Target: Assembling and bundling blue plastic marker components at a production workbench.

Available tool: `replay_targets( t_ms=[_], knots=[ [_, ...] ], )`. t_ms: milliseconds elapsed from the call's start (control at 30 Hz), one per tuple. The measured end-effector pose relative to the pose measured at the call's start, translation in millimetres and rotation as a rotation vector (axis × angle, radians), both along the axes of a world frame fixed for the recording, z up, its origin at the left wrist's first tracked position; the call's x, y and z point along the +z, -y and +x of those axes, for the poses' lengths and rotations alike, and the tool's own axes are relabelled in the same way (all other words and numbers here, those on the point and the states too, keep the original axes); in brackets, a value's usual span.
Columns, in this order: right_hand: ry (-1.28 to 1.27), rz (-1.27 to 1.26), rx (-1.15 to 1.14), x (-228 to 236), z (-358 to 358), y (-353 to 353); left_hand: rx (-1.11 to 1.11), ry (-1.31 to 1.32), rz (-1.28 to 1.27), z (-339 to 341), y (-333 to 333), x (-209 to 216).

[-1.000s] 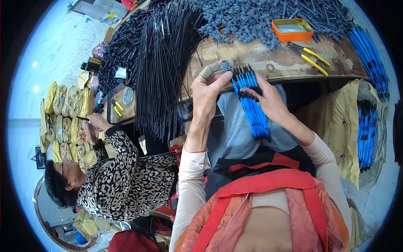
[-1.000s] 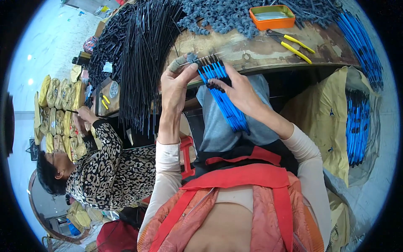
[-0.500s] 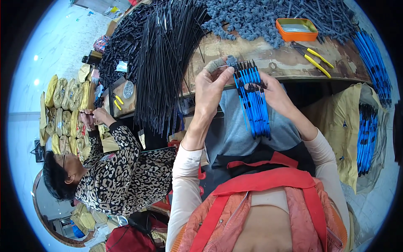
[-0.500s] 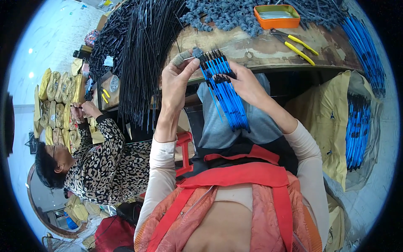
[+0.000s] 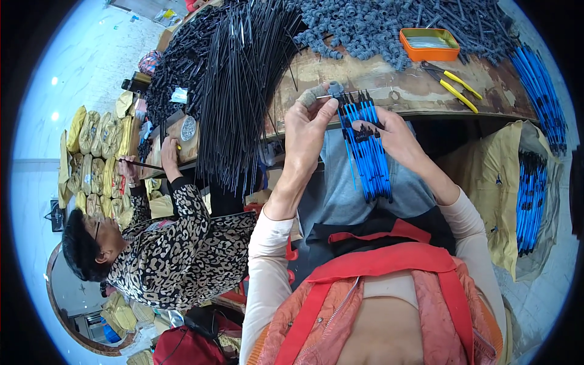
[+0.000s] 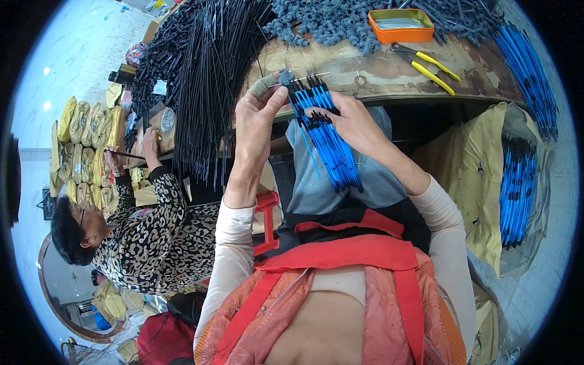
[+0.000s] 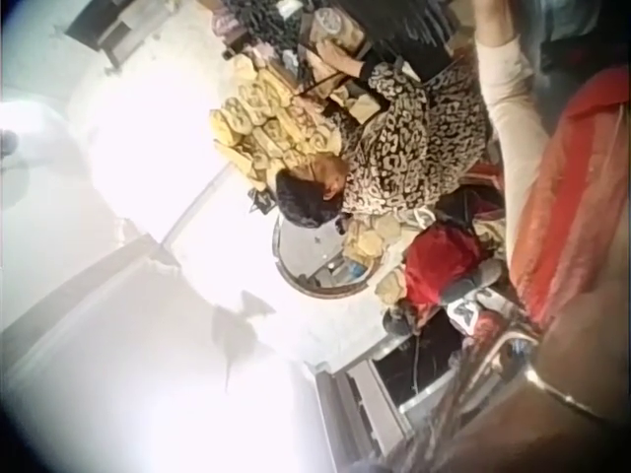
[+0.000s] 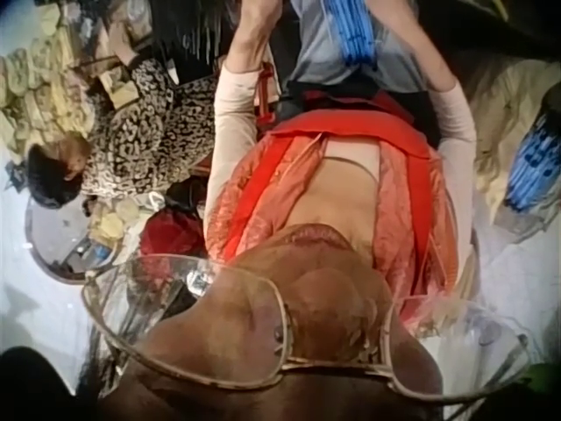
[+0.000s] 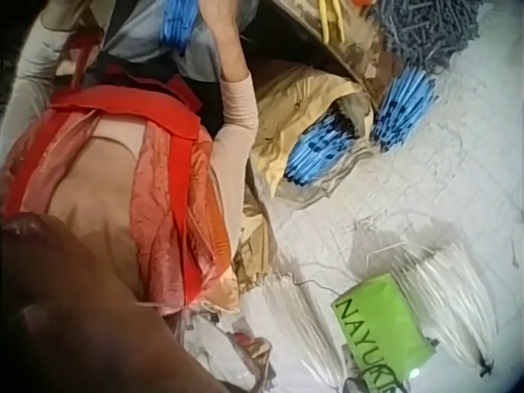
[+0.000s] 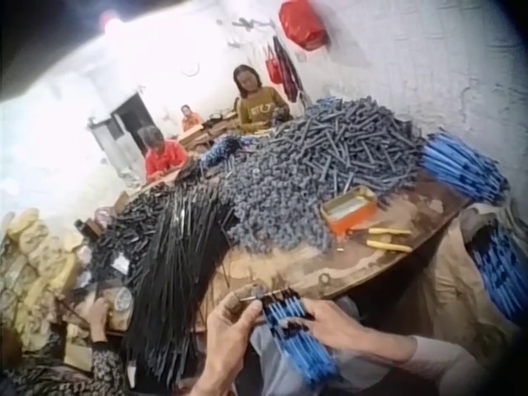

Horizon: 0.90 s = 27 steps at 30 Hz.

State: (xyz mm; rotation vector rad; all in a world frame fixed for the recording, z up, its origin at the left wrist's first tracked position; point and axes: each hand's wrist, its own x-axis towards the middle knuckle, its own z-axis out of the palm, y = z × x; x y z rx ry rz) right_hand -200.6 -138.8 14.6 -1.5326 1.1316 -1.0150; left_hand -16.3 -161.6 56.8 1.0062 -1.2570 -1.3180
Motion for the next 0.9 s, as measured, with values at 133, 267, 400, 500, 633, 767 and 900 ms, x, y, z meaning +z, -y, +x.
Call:
replay_targets(
  t_ms=[133,267,400,500,633,767,900],
  knots=[
    [-0.009,0.018,0.026,1,-1,0,-0.032,0.015,-0.031,6,2,-7],
    [0.060,-0.032,0.089,-5,-5,3,-0.123,-0.066,-0.008,10,7,-11],
    [0.137,0.029,0.181,1,-9,3,-0.216,-0.136,0.003,13,8,-11],
    [0.299,0.063,0.392,3,-18,6,-0.307,-0.149,0.002,17,8,-11],
    [0.293,0.027,0.381,-4,-12,2,-0.394,-0.226,0.013,22,8,-17],
    [0.306,0.152,0.370,1,-7,-11,-0.435,-0.285,-0.011,28,1,-19],
    [0.280,0.154,0.395,-2,-4,-18,-0.518,-0.319,0.028,37,-4,-17]
  ],
)
